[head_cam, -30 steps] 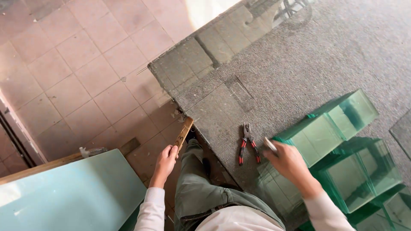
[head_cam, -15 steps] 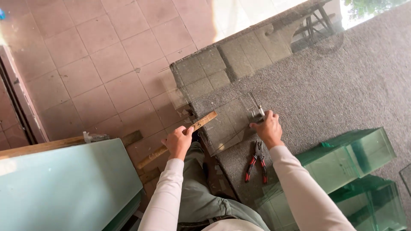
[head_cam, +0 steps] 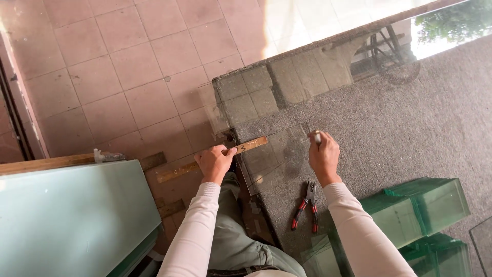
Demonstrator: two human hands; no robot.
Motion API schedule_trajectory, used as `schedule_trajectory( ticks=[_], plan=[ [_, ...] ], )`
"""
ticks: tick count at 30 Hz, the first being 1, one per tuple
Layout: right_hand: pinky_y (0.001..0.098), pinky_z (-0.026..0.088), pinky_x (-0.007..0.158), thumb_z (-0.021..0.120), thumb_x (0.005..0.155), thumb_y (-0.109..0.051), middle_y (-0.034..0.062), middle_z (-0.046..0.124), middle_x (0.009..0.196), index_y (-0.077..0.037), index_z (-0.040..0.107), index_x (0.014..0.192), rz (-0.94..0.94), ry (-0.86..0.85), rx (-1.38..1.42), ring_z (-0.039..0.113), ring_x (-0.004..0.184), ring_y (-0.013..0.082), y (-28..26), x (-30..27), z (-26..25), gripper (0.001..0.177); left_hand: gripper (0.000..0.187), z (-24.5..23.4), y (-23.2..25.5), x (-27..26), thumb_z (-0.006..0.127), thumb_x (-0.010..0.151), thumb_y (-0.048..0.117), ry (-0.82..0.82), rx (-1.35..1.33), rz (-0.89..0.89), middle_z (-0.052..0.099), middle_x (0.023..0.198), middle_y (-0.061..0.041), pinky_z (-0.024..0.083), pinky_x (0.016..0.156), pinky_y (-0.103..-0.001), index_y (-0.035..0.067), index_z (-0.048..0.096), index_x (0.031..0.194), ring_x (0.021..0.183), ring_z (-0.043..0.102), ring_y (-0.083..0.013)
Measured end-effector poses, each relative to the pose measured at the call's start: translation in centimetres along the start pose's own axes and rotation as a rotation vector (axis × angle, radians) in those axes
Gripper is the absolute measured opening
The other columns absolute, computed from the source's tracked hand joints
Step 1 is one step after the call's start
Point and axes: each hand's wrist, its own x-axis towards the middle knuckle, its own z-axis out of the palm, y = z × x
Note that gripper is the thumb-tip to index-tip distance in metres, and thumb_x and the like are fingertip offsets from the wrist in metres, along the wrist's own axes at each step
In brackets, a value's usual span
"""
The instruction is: Marking, cutting, and stacking glass panes on a workbench using a ruler, glass cutter, and pliers
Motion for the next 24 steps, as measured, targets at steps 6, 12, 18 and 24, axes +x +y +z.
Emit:
schedule_trajectory(
  ticks=[6, 12, 18, 24],
  plan=[
    [0.0394, 0.041, 0.06, 0.036, 0.086, -0.026, 0.0151, 0.048, 0.061, -0.011, 0.053, 0.074, -0.032, 0.012, 0.55, 0.052, 0.061, 0.0293, -6.6, 1.5, -0.4, 0.026, 0.034, 0.0, -0.2, 0.2, 0.048, 0.074, 0.05, -0.029, 0.011, 0.003, 0.063, 0.085, -0.009, 0.03, 0.087, -0.041, 0.02, 0.064, 0.08, 0.092, 0.054, -0.0296],
    [0.0328, 0.046, 0.055, 0.059, 0.076, -0.02, 0.0112, 0.061, 0.066, -0.011, 0.062, 0.078, -0.106, -0.245, 0.464, 0.06, 0.059, 0.0266, -7.4, 1.4, -0.1, 0.01, 0.033, 0.4, -0.6, 0.5, 0.052, 0.072, 0.049, -0.009, -0.046, 0.014, 0.063, 0.08, -0.009, 0.03, 0.086, -0.042, 0.018, 0.064, 0.075, 0.088, 0.055, -0.0305],
    [0.0327, 0.046, 0.054, 0.059, 0.073, -0.016, 0.0088, 0.062, 0.064, -0.013, 0.064, 0.078, -0.096, -0.307, 0.412, 0.06, 0.057, 0.0247, -7.4, -0.2, -0.7, 0.008, 0.035, 0.7, -0.6, 0.2, 0.051, 0.073, 0.05, 0.008, -0.038, 0.024, 0.063, 0.079, -0.01, 0.031, 0.086, -0.042, 0.018, 0.064, 0.076, 0.087, 0.056, -0.0299],
    [0.0377, 0.045, 0.055, 0.058, 0.072, -0.018, 0.0102, 0.059, 0.059, -0.01, 0.061, 0.073, -0.209, -0.313, 0.373, 0.058, 0.057, 0.0305, -8.1, -0.6, -0.3, 0.008, 0.036, 1.2, -0.8, 0.3, 0.05, 0.073, 0.053, 0.025, -0.018, 0.023, 0.063, 0.077, -0.009, 0.031, 0.085, -0.043, 0.019, 0.064, 0.074, 0.085, 0.056, -0.0295]
  ],
)
